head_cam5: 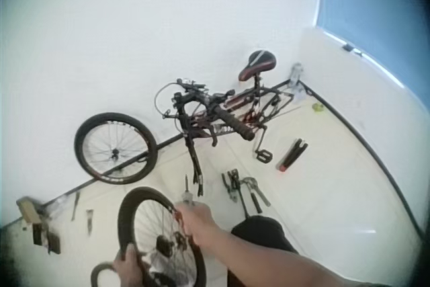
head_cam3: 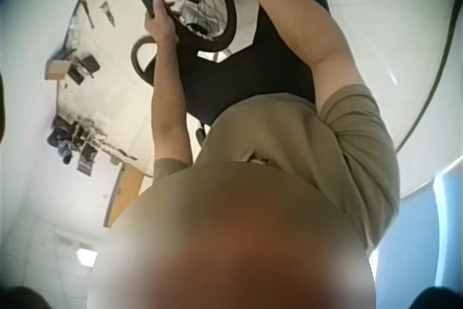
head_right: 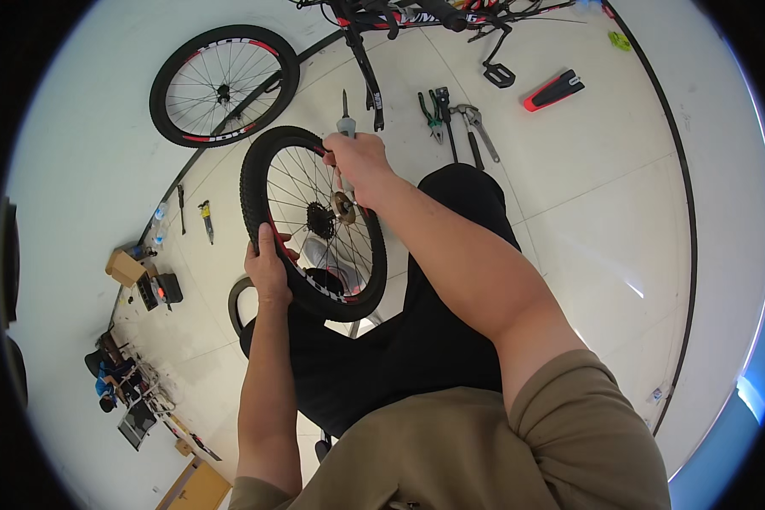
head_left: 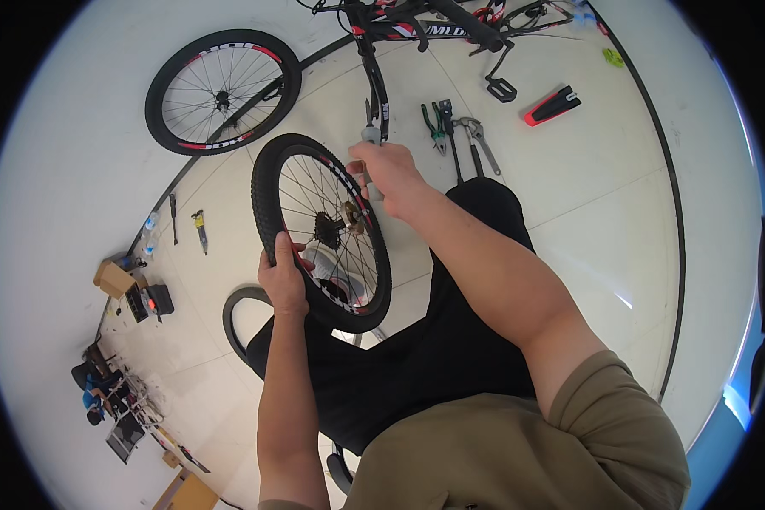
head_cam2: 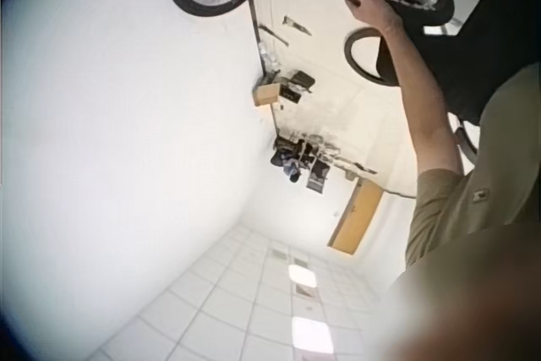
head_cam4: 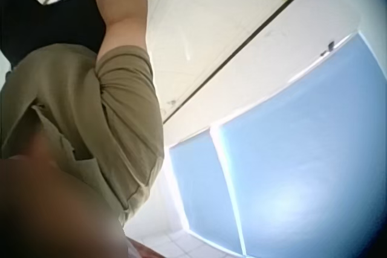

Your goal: The person removes the tire from a bicycle wheel using tire levers, then uses a spoke wrench to adjust the spokes on both wheels. The person works on the rear wheel first, then the front wheel, tightening and loosening spokes to true the wheels.

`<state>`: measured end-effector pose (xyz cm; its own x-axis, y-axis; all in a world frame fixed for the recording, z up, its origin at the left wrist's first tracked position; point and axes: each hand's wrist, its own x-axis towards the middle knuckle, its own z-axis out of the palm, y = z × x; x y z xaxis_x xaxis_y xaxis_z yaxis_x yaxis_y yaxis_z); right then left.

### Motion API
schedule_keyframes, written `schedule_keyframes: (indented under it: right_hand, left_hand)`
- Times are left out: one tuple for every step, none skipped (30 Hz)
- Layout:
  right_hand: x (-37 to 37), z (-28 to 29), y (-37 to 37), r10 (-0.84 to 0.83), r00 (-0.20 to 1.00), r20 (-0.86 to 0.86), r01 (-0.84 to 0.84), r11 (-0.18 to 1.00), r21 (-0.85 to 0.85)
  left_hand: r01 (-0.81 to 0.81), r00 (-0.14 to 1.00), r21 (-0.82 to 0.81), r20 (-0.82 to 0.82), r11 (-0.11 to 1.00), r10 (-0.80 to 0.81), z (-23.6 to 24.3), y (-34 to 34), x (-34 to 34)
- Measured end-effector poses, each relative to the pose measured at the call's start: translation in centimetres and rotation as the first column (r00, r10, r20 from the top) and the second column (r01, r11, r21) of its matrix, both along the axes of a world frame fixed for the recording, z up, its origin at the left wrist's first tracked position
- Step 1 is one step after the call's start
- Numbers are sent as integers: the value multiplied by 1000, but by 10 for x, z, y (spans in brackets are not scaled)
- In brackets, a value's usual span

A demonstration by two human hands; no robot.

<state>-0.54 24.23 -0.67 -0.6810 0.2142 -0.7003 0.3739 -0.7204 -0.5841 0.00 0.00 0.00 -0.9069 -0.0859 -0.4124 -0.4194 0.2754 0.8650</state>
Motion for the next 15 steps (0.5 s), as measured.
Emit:
schedule_keyframes:
  right_hand:
    - [4, 4, 2, -21, 999, 31, 21, 1000, -7]
    - [8, 5, 3, -42, 997, 61, 43, 999, -13]
    - [5, 7, 4, -64, 996, 62, 65, 998, -8]
    - [2, 5, 5, -87, 994, 62, 88, 996, -3]
    - [-1, 4, 5, -110, 992, 62, 110, 994, 1]
    - [-2, 2, 5, -106, 992, 62, 106, 994, -8]
    - [-4, -1, 4, -101, 993, 63, 102, 995, -16]
    - [-6, -3, 4, -95, 993, 64, 96, 995, -25]
    - [-5, -2, 3, -114, 991, 72, 115, 993, -19]
    - [-4, -1, 2, -132, 988, 79, 133, 991, -12]
    - [-4, 1, 0, -149, 985, 87, 150, 989, -7]
    - [-3, -1, 1, -144, 987, 78, 144, 990, 10]
    - [-2, -2, 3, -138, 988, 68, 137, 990, 27]
    - [-3, -3, 3, -132, 990, 58, 130, 991, 44]
    - [-3, -2, 2, -140, 989, 54, 137, 989, 57]
  left_hand:
    - [6, 1000, -1, -12, 1000, -6, -6, 1, 6]
    - [12, 1000, -2, -24, 1000, -12, -11, 1, 12]
    - [13, 999, -17, -38, 1000, -14, -9, 3, 9]
    - [14, 998, -32, -53, 999, -16, -6, 5, 7]
    - [15, 998, -47, -67, 999, -18, -3, 6, 4]
    - [3, 997, -33, -77, 999, -6, -3, 5, 3]
    - [-3, 997, -18, -81, 1000, 2, -4, 4, 1]
    - [-11, 996, -3, -85, 1000, 10, -4, 4, -2]
    - [-11, 997, 3, -79, 1000, 11, -3, 3, -3]
    - [-7, 997, 10, -71, 1000, 8, -3, 2, -4]
    - [-5, 998, 15, -63, 1000, 6, -3, 0, -5]
    - [-6, 999, 23, -53, 1000, 7, -2, 0, -5]
    - [-9, 999, 25, -41, 1000, 10, -1, 0, -5]
    - [-14, 999, 26, -29, 1000, 14, 0, -1, -3]
    - [-18, 1000, 30, -16, 999, 19, 2, -2, -2]
